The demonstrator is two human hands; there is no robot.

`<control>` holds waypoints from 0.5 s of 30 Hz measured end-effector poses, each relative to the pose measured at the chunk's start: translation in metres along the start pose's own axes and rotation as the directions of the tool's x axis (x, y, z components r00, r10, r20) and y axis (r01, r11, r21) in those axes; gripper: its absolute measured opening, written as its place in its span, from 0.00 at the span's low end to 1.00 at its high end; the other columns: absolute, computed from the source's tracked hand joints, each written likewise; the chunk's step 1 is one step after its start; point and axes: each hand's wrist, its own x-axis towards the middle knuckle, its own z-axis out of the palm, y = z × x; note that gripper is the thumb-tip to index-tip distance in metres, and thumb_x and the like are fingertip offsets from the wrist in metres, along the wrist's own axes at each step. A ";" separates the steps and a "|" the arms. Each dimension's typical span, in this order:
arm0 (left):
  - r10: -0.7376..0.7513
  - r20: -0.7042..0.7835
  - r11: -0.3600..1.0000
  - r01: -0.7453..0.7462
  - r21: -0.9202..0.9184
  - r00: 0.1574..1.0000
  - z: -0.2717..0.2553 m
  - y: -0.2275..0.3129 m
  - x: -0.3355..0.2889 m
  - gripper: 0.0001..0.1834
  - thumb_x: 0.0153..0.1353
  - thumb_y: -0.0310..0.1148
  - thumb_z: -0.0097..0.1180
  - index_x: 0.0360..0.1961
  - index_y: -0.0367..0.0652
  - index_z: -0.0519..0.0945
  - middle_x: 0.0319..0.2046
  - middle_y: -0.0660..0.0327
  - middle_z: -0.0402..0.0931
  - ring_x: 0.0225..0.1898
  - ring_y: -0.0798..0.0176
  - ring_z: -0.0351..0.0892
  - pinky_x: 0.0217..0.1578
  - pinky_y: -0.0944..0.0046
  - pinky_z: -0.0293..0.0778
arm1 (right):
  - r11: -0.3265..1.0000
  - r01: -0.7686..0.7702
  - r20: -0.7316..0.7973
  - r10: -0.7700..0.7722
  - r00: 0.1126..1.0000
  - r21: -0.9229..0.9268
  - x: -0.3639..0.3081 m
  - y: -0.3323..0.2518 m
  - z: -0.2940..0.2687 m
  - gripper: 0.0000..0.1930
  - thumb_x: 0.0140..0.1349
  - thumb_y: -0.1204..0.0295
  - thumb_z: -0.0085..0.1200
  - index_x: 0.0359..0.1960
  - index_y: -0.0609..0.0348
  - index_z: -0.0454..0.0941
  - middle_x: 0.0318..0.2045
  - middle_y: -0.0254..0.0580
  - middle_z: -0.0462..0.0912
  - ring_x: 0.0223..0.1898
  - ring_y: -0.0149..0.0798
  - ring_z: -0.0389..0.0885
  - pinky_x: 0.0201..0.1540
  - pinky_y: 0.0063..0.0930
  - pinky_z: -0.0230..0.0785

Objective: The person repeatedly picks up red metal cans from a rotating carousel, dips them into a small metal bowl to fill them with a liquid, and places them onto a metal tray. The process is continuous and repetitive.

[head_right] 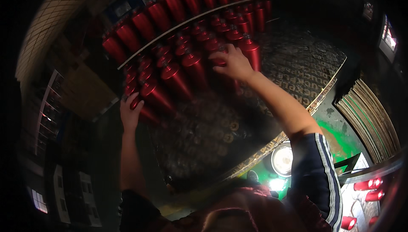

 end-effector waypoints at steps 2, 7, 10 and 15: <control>0.002 -0.138 0.999 0.004 0.041 0.990 0.007 0.002 -0.013 0.21 0.52 0.34 0.70 0.49 0.54 0.84 0.57 0.48 0.70 0.59 0.46 0.71 0.59 0.54 0.68 | 0.997 0.080 -0.144 -0.080 0.986 -0.004 -0.008 0.006 0.009 0.23 0.54 0.61 0.65 0.54 0.31 0.79 0.62 0.54 0.65 0.62 0.59 0.67 0.65 0.45 0.62; 0.149 -0.414 0.987 -0.160 0.007 0.898 -0.003 0.018 -0.082 0.22 0.47 0.25 0.72 0.46 0.49 0.85 0.58 0.51 0.70 0.57 0.48 0.72 0.55 0.53 0.73 | 0.969 0.244 -0.395 -0.215 0.893 0.025 -0.068 0.009 0.008 0.20 0.52 0.66 0.68 0.49 0.41 0.83 0.62 0.54 0.65 0.62 0.56 0.67 0.64 0.44 0.62; 0.023 -0.452 0.993 -0.072 -0.091 0.892 -0.032 0.036 -0.119 0.21 0.52 0.20 0.65 0.51 0.37 0.82 0.57 0.52 0.75 0.57 0.52 0.73 0.60 0.55 0.68 | 0.966 0.176 -0.562 -0.041 0.826 0.189 -0.127 0.005 -0.007 0.21 0.50 0.71 0.68 0.49 0.47 0.84 0.60 0.54 0.68 0.62 0.52 0.68 0.62 0.40 0.64; -0.316 0.019 0.130 0.063 -0.989 0.949 -0.051 0.099 -0.168 0.31 0.60 0.39 0.60 0.63 0.39 0.69 0.60 0.48 0.70 0.58 0.45 0.72 0.56 0.44 0.74 | 0.640 -0.039 -0.475 0.608 0.637 0.767 -0.256 -0.005 -0.047 0.22 0.61 0.71 0.61 0.58 0.56 0.77 0.56 0.43 0.75 0.55 0.37 0.74 0.60 0.30 0.66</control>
